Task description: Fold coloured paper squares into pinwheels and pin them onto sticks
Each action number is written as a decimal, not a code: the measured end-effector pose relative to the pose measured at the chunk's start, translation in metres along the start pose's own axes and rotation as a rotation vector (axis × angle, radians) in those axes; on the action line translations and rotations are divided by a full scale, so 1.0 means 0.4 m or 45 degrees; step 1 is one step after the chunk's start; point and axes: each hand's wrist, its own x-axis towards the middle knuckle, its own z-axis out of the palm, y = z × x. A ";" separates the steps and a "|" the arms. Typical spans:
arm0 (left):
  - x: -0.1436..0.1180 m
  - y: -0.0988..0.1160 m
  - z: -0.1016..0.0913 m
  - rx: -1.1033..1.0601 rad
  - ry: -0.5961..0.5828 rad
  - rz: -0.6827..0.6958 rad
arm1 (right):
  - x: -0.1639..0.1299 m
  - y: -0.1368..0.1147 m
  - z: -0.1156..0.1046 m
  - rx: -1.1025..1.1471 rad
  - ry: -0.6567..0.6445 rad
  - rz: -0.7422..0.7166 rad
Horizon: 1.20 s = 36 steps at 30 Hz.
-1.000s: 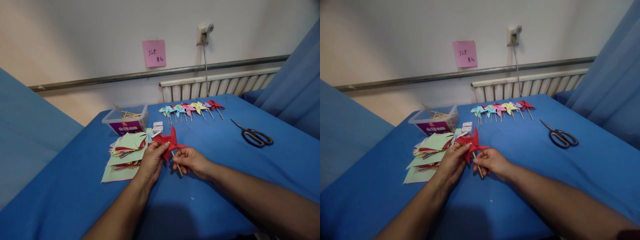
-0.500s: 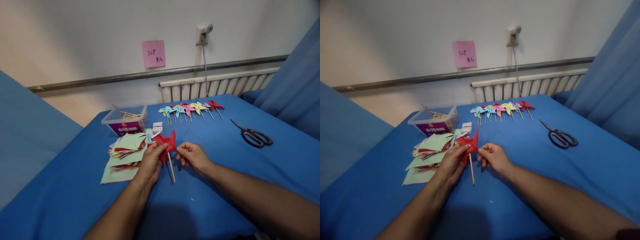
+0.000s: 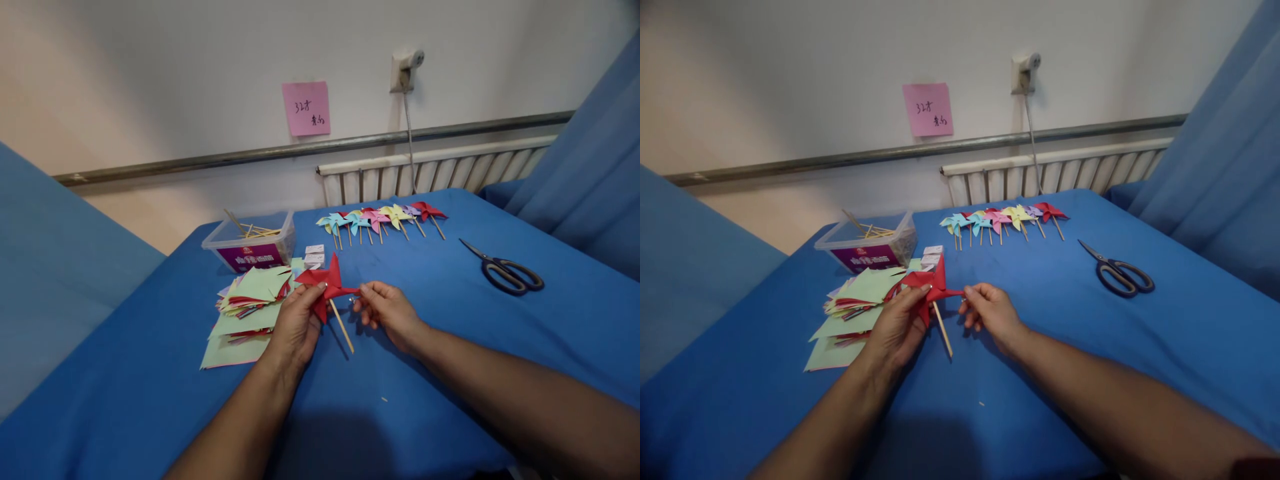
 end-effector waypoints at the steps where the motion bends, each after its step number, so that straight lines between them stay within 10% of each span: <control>1: 0.001 0.000 0.000 -0.008 0.017 0.010 | -0.002 0.002 0.000 0.012 -0.040 0.029; 17: 0.009 -0.002 -0.010 0.074 0.072 0.051 | 0.000 0.032 0.027 -0.199 -0.456 0.166; 36: -0.001 0.001 -0.005 -0.094 -0.046 0.080 | -0.009 0.032 0.021 -0.249 -0.374 0.049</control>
